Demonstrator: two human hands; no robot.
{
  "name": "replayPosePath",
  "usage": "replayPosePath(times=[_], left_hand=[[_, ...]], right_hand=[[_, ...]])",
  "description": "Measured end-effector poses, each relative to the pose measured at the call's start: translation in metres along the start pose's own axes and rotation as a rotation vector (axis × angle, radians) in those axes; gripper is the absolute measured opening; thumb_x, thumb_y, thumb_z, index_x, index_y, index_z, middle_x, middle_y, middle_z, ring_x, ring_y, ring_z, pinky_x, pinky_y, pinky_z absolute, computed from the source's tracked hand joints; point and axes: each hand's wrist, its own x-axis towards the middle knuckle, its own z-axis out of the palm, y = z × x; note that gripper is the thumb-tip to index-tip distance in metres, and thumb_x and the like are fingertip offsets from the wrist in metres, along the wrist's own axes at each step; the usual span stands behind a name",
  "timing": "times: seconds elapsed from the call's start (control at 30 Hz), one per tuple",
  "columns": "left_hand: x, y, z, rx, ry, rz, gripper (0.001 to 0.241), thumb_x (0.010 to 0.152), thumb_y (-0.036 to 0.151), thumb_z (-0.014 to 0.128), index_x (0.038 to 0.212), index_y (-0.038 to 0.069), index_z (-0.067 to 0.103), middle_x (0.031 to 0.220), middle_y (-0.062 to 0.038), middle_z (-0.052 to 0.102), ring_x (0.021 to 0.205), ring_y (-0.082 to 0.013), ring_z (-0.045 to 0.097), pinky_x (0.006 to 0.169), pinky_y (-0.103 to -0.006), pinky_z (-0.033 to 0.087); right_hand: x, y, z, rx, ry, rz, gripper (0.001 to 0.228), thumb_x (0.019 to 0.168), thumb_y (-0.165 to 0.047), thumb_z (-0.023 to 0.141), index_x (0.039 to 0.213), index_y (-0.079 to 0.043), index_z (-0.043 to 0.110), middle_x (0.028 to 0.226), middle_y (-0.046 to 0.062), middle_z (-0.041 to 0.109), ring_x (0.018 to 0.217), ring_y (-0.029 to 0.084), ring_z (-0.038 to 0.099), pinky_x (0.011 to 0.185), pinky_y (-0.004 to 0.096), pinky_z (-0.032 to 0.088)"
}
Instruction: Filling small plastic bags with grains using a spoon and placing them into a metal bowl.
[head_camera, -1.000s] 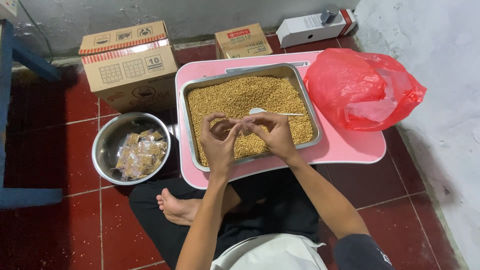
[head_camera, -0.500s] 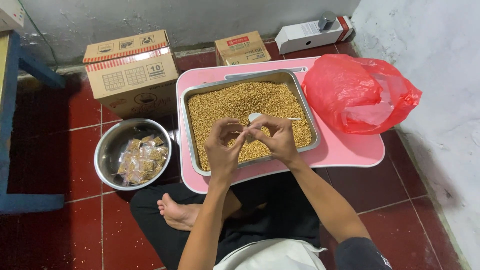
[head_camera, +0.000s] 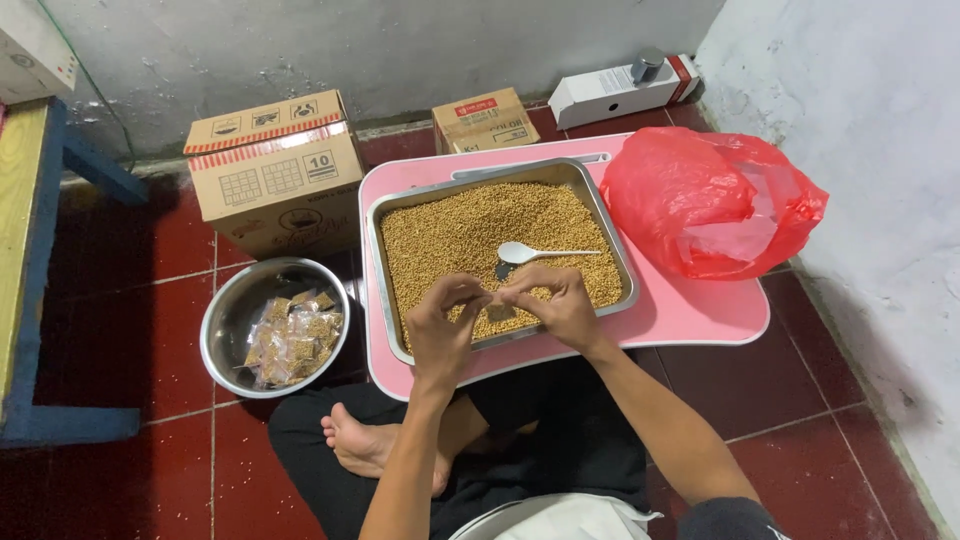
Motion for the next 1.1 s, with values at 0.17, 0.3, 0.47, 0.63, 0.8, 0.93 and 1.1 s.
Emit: replayPosePath(times=[0.17, 0.3, 0.47, 0.63, 0.8, 0.93, 1.1], left_hand=[[0.014, 0.020, -0.042, 0.069, 0.098, 0.124, 0.035, 0.075, -0.013, 0.079, 0.098, 0.013, 0.076, 0.080, -0.006, 0.078, 0.080, -0.0211, 0.077, 0.081, -0.0353, 0.060], [0.035, 0.021, -0.122, 0.038, 0.471, 0.120, 0.029, 0.091, -0.021, 0.067, 0.101, 0.006, 0.069, 0.076, -0.010, 0.069, 0.068, -0.0190, 0.069, 0.067, -0.0321, 0.059], [0.012, -0.056, -0.200, 0.210, 0.581, -0.229, 0.024, 0.099, -0.006, 0.060, 0.121, -0.001, 0.049, 0.111, -0.017, 0.056, 0.093, -0.0255, 0.066, 0.078, -0.0327, 0.065], [-0.018, -0.142, -0.217, 0.263, 0.704, -0.382, 0.025, 0.093, -0.015, 0.054, 0.106, 0.004, 0.045, 0.103, -0.014, 0.055, 0.079, -0.0197, 0.065, 0.074, -0.0301, 0.062], [-0.035, -0.215, -0.206, 0.561, 0.801, -0.384, 0.018, 0.090, -0.011, 0.064, 0.091, 0.004, 0.074, 0.097, -0.015, 0.069, 0.082, -0.0230, 0.065, 0.080, -0.0354, 0.058], [-0.052, -0.230, -0.184, 0.676, 0.805, -0.216, 0.021, 0.089, -0.012, 0.060, 0.104, -0.008, 0.074, 0.098, -0.021, 0.070, 0.086, -0.0301, 0.066, 0.085, -0.0383, 0.055], [-0.068, -0.247, -0.184, 0.844, 0.629, -0.258, 0.043, 0.086, -0.014, 0.061, 0.129, -0.014, 0.063, 0.134, -0.026, 0.058, 0.121, -0.0414, 0.059, 0.108, -0.0484, 0.045]], right_hand=[[0.010, -0.047, -0.020, -0.094, 0.080, -0.126, 0.003, 0.086, -0.005, 0.080, 0.088, -0.006, 0.082, 0.079, 0.012, 0.077, 0.080, 0.022, 0.070, 0.083, 0.039, 0.055], [-0.006, -0.109, -0.086, -0.507, 0.419, -0.195, 0.007, 0.096, -0.006, 0.078, 0.093, -0.001, 0.074, 0.088, 0.016, 0.071, 0.088, 0.026, 0.066, 0.090, 0.041, 0.051], [-0.038, -0.116, -0.149, -1.075, 0.470, 0.056, 0.012, 0.092, 0.006, 0.077, 0.104, 0.005, 0.076, 0.093, 0.015, 0.076, 0.069, 0.024, 0.065, 0.068, 0.033, 0.053], [-0.052, -0.062, -0.189, -1.345, 0.373, 0.278, 0.019, 0.093, -0.002, 0.064, 0.104, 0.005, 0.078, 0.099, 0.021, 0.076, 0.080, 0.042, 0.071, 0.077, 0.046, 0.057], [-0.027, -0.059, -0.186, -1.213, 0.228, 0.730, 0.033, 0.097, -0.001, 0.055, 0.127, 0.003, 0.069, 0.108, 0.031, 0.073, 0.094, 0.045, 0.072, 0.084, 0.051, 0.057], [-0.024, -0.022, -0.201, -1.268, 0.163, 0.619, 0.020, 0.097, -0.006, 0.061, 0.097, 0.011, 0.073, 0.077, 0.027, 0.071, 0.064, 0.038, 0.069, 0.069, 0.047, 0.057], [-0.024, -0.005, -0.206, -1.137, 0.166, 0.816, 0.019, 0.094, -0.005, 0.054, 0.097, -0.001, 0.071, 0.088, 0.018, 0.072, 0.076, 0.033, 0.065, 0.074, 0.044, 0.053]])
